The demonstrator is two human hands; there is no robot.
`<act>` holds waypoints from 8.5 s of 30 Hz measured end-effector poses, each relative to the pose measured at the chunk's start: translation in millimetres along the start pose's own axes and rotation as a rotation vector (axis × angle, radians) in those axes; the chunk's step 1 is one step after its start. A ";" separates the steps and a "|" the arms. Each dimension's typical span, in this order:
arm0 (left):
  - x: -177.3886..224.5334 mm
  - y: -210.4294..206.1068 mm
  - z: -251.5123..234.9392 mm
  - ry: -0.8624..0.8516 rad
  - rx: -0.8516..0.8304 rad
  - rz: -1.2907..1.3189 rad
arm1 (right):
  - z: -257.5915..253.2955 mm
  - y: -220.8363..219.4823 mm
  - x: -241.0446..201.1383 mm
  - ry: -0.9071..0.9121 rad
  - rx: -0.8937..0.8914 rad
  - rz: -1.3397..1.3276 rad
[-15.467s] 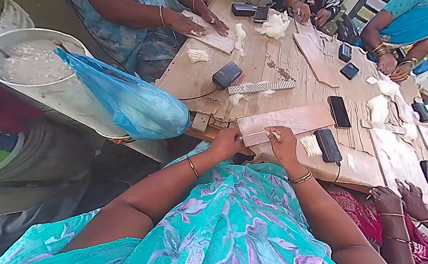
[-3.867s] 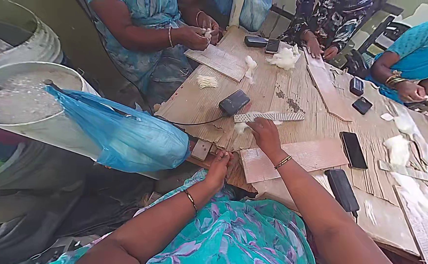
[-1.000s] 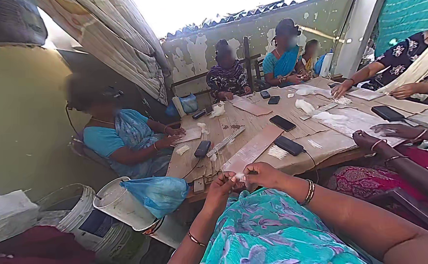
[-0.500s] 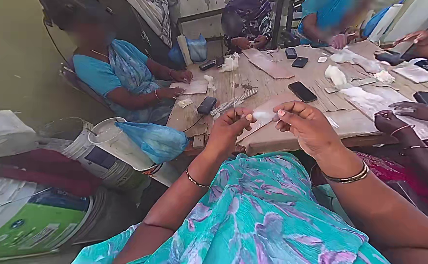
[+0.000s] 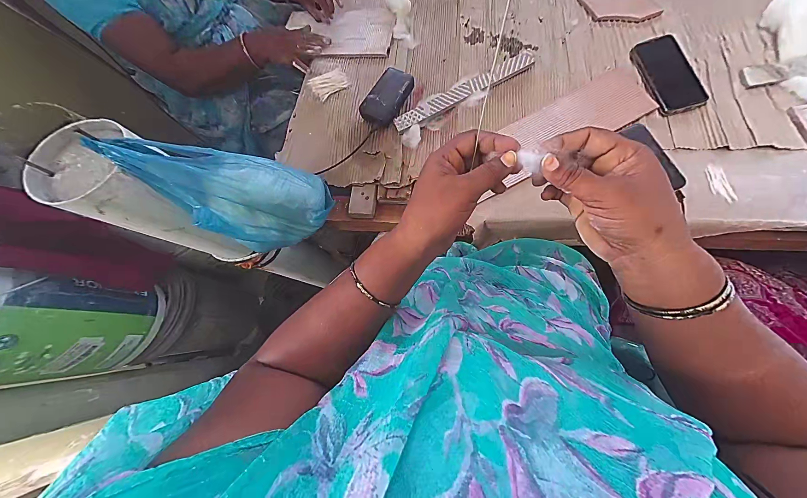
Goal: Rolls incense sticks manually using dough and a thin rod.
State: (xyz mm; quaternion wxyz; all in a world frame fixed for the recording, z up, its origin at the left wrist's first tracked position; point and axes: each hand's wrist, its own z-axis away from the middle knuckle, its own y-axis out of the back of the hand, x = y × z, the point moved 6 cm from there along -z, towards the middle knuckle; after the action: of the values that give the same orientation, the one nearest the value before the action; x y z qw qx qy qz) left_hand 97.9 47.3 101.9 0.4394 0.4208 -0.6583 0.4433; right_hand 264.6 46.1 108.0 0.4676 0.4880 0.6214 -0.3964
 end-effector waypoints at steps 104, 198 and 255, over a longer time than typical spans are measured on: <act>-117.7 140.8 -28.8 0.553 0.049 -0.740 | -96.5 -36.0 151.9 -0.111 -0.015 0.896; -76.4 68.2 10.5 0.363 -0.396 -1.015 | 4.7 -19.7 89.4 0.526 -0.132 1.274; -145.5 146.5 -12.8 0.579 0.126 -0.490 | -163.0 8.9 114.5 0.455 -0.150 1.249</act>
State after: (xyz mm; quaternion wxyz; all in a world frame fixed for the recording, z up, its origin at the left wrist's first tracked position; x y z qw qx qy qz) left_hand 0.1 120.5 -65.1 0.6733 0.4491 -0.3583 0.4654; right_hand 231.8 229.6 37.4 0.4992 0.7938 0.3310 0.1058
